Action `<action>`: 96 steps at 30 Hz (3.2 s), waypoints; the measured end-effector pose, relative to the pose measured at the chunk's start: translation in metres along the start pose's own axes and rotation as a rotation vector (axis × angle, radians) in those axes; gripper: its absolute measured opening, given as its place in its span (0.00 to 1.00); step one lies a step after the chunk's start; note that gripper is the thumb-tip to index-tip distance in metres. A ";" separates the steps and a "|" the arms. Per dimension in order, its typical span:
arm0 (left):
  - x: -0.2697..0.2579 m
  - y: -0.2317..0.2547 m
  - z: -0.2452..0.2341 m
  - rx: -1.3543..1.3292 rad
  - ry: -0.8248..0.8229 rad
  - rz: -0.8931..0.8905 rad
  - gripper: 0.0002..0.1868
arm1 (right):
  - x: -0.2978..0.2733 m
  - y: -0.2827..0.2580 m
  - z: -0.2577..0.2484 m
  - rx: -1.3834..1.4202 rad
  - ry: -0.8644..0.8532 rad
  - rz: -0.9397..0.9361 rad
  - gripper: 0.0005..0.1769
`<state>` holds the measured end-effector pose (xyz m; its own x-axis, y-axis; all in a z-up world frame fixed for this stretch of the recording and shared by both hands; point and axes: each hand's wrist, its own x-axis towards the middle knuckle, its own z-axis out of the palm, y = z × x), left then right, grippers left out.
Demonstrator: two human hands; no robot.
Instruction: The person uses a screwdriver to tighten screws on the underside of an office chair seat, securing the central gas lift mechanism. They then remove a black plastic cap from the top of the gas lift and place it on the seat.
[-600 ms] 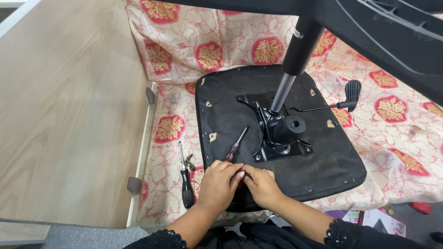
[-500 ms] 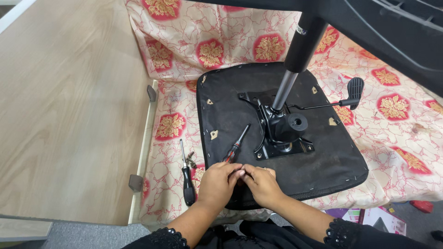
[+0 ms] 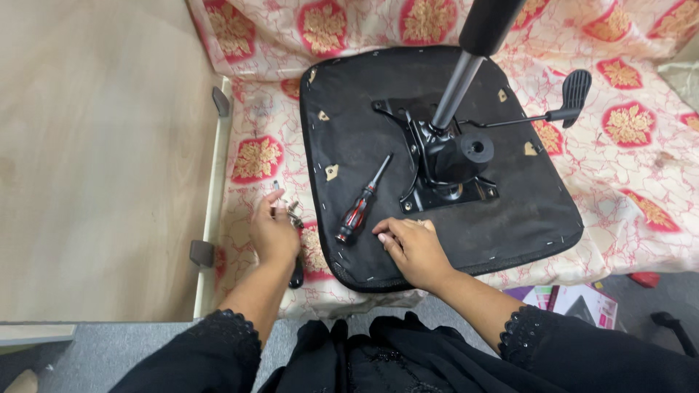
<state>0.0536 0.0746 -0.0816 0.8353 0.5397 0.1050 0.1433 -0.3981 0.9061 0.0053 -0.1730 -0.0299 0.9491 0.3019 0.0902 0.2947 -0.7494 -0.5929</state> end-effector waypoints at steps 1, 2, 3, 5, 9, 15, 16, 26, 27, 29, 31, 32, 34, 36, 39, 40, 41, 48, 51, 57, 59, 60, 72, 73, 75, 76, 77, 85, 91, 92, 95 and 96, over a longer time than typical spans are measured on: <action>0.006 -0.012 0.001 0.019 -0.002 -0.019 0.13 | -0.001 0.000 0.001 -0.004 0.020 -0.031 0.09; 0.011 -0.023 0.002 0.037 -0.003 -0.037 0.14 | -0.002 0.001 0.001 -0.008 0.040 -0.061 0.08; 0.014 -0.033 0.003 0.057 -0.004 -0.052 0.16 | -0.003 0.001 0.002 -0.011 0.063 -0.093 0.08; 0.017 -0.050 0.007 0.065 0.008 -0.034 0.17 | -0.004 0.003 0.002 -0.011 0.070 -0.110 0.08; 0.014 -0.069 0.010 0.030 -0.004 -0.095 0.17 | -0.007 0.003 0.003 -0.014 0.090 -0.147 0.08; 0.012 -0.072 0.008 0.009 -0.039 -0.054 0.18 | -0.008 0.001 0.001 -0.026 0.097 -0.153 0.08; 0.014 -0.072 0.008 0.006 -0.033 -0.050 0.18 | -0.008 0.000 0.001 -0.028 0.096 -0.156 0.08; 0.014 -0.018 -0.001 0.154 -0.051 0.358 0.16 | -0.010 -0.003 0.001 -0.072 0.117 -0.186 0.07; 0.007 -0.006 -0.002 0.216 -0.012 0.481 0.16 | -0.010 -0.003 0.001 -0.073 0.134 -0.204 0.07; -0.014 0.023 0.000 -0.079 -0.200 0.384 0.14 | -0.010 -0.002 0.003 -0.085 0.138 -0.203 0.06; -0.039 0.046 -0.001 -0.102 -0.419 0.485 0.18 | -0.009 -0.002 0.003 -0.118 0.138 -0.202 0.06; -0.047 0.055 0.001 -0.027 -0.427 0.564 0.19 | -0.008 -0.002 0.004 -0.146 0.136 -0.200 0.05; -0.058 0.067 0.002 0.123 -0.442 0.720 0.22 | -0.009 -0.001 0.005 -0.156 0.135 -0.200 0.06; -0.059 0.070 0.002 0.155 -0.453 0.680 0.19 | -0.009 0.000 0.005 -0.122 0.147 -0.201 0.06; -0.056 0.068 0.006 0.149 -0.458 0.637 0.19 | -0.010 0.001 0.005 -0.111 0.154 -0.213 0.06; -0.055 0.068 0.007 0.138 -0.454 0.624 0.19 | -0.010 0.000 0.006 -0.108 0.153 -0.192 0.07; -0.054 0.067 0.008 0.127 -0.495 0.521 0.20 | -0.010 0.000 0.006 -0.105 0.149 -0.175 0.08; -0.063 0.078 0.002 -0.086 -0.629 0.223 0.22 | -0.012 -0.003 0.004 0.010 0.159 -0.058 0.23; -0.087 0.089 -0.005 -0.181 -0.606 0.340 0.25 | -0.016 -0.007 -0.002 0.143 0.234 -0.162 0.33; -0.113 0.121 -0.013 -0.320 -0.716 0.401 0.33 | -0.029 -0.021 -0.020 -0.087 0.378 -0.244 0.35; -0.118 0.131 -0.014 -0.325 -0.741 0.423 0.35 | -0.036 -0.024 -0.029 -0.096 0.364 -0.204 0.33; -0.120 0.136 -0.013 -0.302 -0.757 0.406 0.37 | -0.039 -0.025 -0.034 -0.100 0.358 -0.186 0.31; -0.163 0.200 0.011 -0.390 -0.877 0.383 0.29 | -0.075 0.016 -0.120 0.231 0.329 -0.419 0.24; -0.169 0.205 0.016 -0.421 -0.875 0.383 0.28 | -0.079 0.023 -0.128 0.290 0.316 -0.386 0.22; -0.179 0.214 0.030 -0.430 -0.800 0.546 0.26 | -0.086 0.040 -0.145 0.407 0.284 -0.321 0.17; -0.184 0.217 0.037 -0.432 -0.760 0.626 0.25 | -0.090 0.048 -0.152 0.427 0.328 -0.345 0.14; -0.188 0.221 0.044 -0.394 -0.725 0.587 0.25 | -0.094 0.057 -0.161 0.443 0.372 -0.373 0.12; -0.193 0.231 0.079 -0.220 -0.405 0.462 0.15 | -0.044 0.144 -0.248 1.252 0.512 -0.013 0.10; -0.182 0.221 0.086 -0.125 -0.310 0.354 0.13 | 0.028 0.185 -0.294 0.884 0.573 0.093 0.18; -0.181 0.220 0.086 -0.109 -0.296 0.343 0.13 | 0.042 0.188 -0.293 0.788 0.599 -0.003 0.21; -0.172 0.221 0.089 -0.051 -0.271 0.357 0.14 | 0.074 0.197 -0.291 0.629 0.583 -0.054 0.23; -0.168 0.222 0.091 -0.024 -0.262 0.379 0.16 | 0.084 0.198 -0.288 0.597 0.557 -0.033 0.22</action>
<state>-0.0062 -0.1721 0.0646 0.9329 0.1527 0.3262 -0.2078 -0.5117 0.8337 0.1750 -0.4656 0.0905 0.9033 -0.1366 0.4068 0.3641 -0.2577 -0.8950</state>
